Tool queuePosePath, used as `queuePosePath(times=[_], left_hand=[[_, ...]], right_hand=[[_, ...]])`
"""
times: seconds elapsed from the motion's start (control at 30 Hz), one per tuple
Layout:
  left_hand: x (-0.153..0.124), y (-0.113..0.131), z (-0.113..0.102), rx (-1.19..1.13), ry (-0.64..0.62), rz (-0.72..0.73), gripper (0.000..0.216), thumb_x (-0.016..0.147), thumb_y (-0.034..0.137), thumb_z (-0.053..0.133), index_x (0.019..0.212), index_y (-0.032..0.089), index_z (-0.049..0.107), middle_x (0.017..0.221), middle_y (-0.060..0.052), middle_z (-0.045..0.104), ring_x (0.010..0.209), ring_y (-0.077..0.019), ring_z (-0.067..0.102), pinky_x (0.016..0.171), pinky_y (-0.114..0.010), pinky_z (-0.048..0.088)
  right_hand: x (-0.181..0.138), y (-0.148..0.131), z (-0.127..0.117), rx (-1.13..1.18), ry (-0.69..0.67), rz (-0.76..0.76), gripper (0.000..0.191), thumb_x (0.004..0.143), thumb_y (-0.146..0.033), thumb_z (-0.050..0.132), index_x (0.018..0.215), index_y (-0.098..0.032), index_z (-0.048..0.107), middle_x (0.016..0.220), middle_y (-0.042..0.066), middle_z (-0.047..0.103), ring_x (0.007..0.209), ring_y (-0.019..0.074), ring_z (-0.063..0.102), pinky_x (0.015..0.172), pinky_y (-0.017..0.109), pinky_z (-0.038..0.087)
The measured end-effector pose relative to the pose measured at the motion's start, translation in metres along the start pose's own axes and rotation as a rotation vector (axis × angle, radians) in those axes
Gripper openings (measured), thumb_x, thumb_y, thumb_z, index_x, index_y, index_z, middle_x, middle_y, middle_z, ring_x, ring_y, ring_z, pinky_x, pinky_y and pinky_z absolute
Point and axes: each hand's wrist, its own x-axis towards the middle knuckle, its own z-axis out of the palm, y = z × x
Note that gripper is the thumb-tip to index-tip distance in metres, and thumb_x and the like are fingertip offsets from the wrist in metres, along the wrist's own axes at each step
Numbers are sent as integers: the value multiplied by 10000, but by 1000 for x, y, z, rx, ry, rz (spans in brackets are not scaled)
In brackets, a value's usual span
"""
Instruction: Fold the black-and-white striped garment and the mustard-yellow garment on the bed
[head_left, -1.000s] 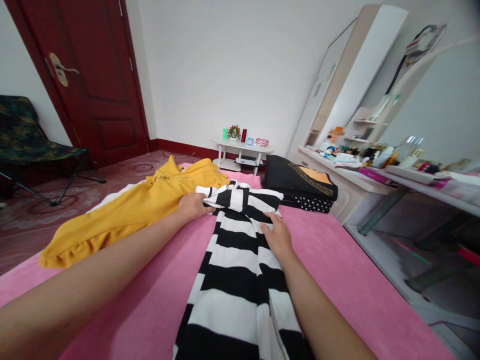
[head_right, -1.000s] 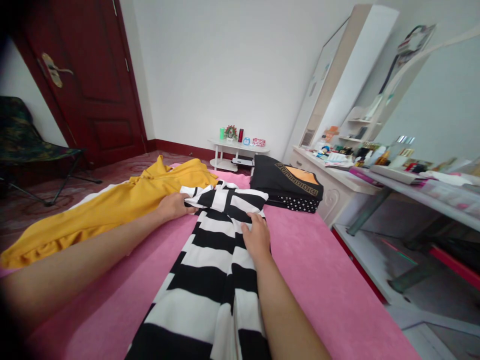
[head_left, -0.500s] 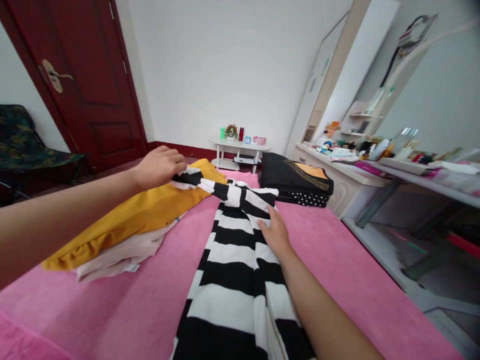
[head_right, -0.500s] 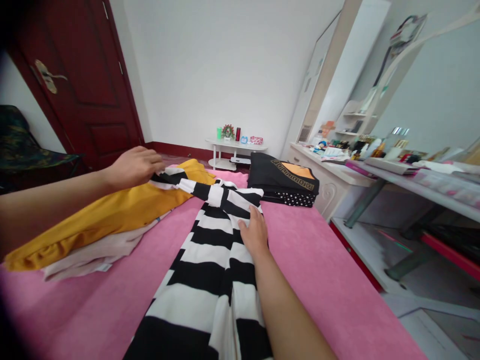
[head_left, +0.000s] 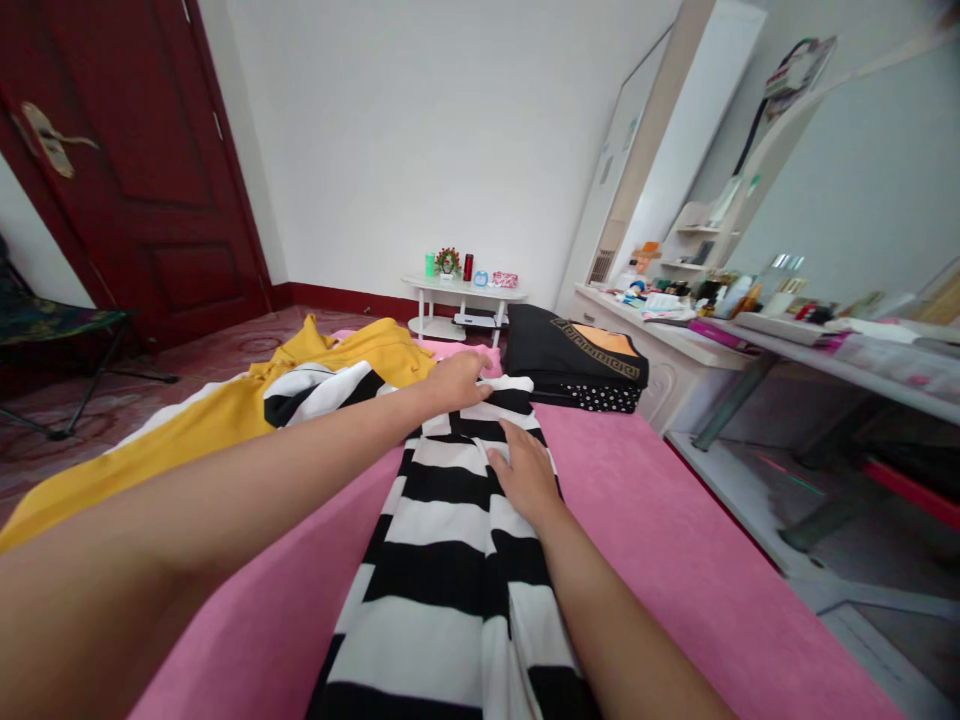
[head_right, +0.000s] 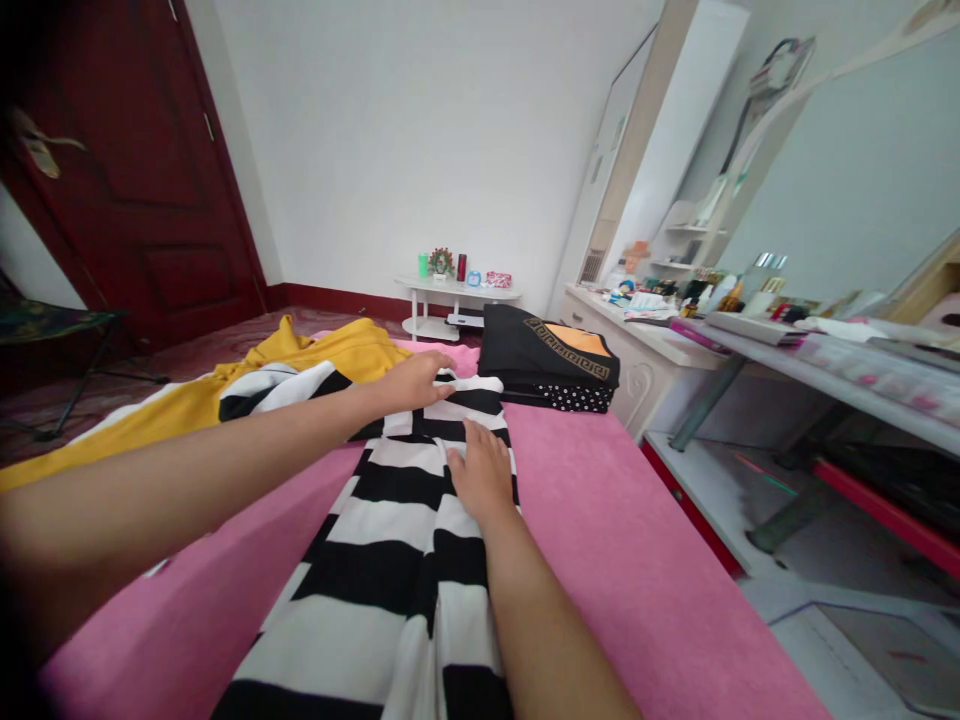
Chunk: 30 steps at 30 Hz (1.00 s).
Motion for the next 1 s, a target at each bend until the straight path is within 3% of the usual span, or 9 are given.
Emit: queuePosePath(times=[0.13, 0.27, 0.4, 0.53, 0.63, 0.77, 0.87, 1.0], left_hand=[[31, 20, 48, -80, -10, -138, 736, 723, 526, 664, 1304, 127, 450, 1272, -169, 562, 1172, -295, 524, 937, -348, 405], [29, 27, 67, -70, -13, -206, 592, 721, 537, 669, 1155, 157, 538, 1034, -134, 672, 1002, -300, 616, 856, -372, 426], [8, 31, 66, -5, 50, -69, 384, 733, 465, 678, 989, 192, 592, 984, -101, 674, 958, -288, 619, 834, -360, 422], [-7, 33, 63, -10, 20, 40, 296, 759, 458, 636, 881, 191, 598, 925, -99, 661, 919, -287, 621, 771, -350, 445], [-4, 31, 63, -111, 8, -89, 333, 746, 493, 622, 890, 192, 597, 908, -107, 660, 956, -316, 610, 794, -379, 444], [17, 27, 65, -449, -29, -332, 272, 670, 320, 677, 892, 193, 584, 895, -63, 663, 941, -278, 614, 799, -357, 450], [33, 25, 65, -598, -85, -364, 245, 685, 219, 624, 922, 186, 568, 832, -26, 666, 810, -208, 636, 699, -300, 473], [40, 22, 60, -751, -178, -349, 193, 730, 312, 613, 863, 174, 590, 793, -40, 681, 728, -187, 642, 633, -280, 485]], right_hand=[[0, 5, 0, 99, 45, 1, 475, 812, -240, 498, 1276, -145, 514, 1306, 114, 549, 1215, 249, 483, 1054, 413, 337], [4, 14, 4, 354, 241, 125, 383, 772, -178, 465, 1140, -161, 567, 1155, 99, 622, 1059, 210, 583, 964, 364, 435], [8, 20, 7, 538, 421, 241, 313, 767, -190, 439, 1051, -154, 565, 1080, 107, 625, 866, 183, 624, 837, 335, 500], [9, 19, 6, 551, 417, 258, 309, 758, -189, 442, 1040, -169, 567, 1086, 98, 622, 842, 177, 615, 829, 335, 499], [8, 17, 5, 533, 389, 253, 297, 751, -180, 445, 1017, -177, 578, 1064, 91, 624, 840, 182, 613, 823, 344, 499], [7, 18, 6, 503, 363, 222, 302, 740, -160, 449, 1014, -175, 578, 1066, 93, 608, 859, 187, 619, 829, 345, 494], [7, 19, 6, 485, 348, 213, 299, 736, -148, 454, 1008, -169, 576, 1054, 94, 605, 868, 190, 621, 838, 340, 489], [7, 18, 5, 456, 322, 211, 286, 735, -147, 457, 986, -185, 588, 1041, 80, 613, 890, 192, 618, 835, 329, 489]])
